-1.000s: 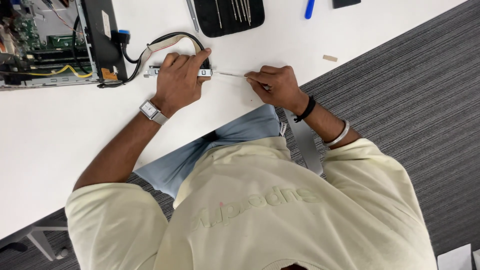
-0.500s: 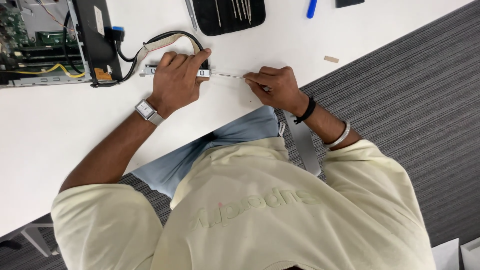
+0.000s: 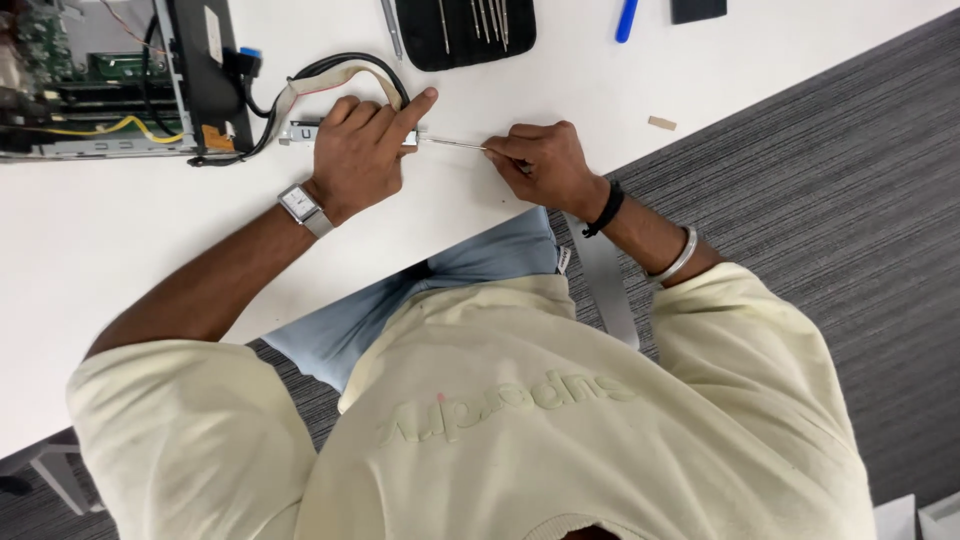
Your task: Repairing or disassembling a computer I/O module with a screwdriver.
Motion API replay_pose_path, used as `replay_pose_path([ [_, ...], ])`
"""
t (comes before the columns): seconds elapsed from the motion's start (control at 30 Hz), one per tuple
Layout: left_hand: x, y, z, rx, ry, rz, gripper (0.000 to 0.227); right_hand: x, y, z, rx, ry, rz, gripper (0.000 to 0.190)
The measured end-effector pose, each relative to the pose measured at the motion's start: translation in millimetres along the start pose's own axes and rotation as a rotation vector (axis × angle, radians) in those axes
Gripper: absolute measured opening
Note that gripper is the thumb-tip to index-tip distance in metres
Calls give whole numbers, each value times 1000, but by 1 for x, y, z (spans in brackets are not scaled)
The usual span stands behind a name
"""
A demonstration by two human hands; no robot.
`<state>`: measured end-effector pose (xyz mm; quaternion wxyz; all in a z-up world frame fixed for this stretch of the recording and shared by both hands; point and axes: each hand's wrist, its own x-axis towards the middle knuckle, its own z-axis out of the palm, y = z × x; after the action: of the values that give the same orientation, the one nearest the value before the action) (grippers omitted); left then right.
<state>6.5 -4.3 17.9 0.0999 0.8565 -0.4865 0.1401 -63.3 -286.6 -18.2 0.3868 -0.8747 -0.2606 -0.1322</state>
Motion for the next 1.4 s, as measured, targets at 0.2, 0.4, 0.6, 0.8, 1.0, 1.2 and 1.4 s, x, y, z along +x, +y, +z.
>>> replay_pose_path([
  [0.2,-13,9,1,-141,14,-73,60,-9,-10,-12,85,14,60,5],
  [0.4,-20,39,-12,-573,290,-324,68,-23,-11,-1,419,156,357,12],
  [0.6,-23,74,-28,-1122,426,-376,78,-4,-60,18,783,90,345,36],
  [0.8,-20,100,-32,-1469,580,-401,80,-4,-80,51,899,36,254,43],
  [1.0,-22,115,-55,-1226,639,-370,77,5,-80,51,792,114,315,30],
  [1.2,-50,123,-62,-887,721,-590,74,24,-83,26,649,222,212,45],
  [1.4,-49,143,-93,-847,744,-622,86,31,-92,25,328,293,43,48],
])
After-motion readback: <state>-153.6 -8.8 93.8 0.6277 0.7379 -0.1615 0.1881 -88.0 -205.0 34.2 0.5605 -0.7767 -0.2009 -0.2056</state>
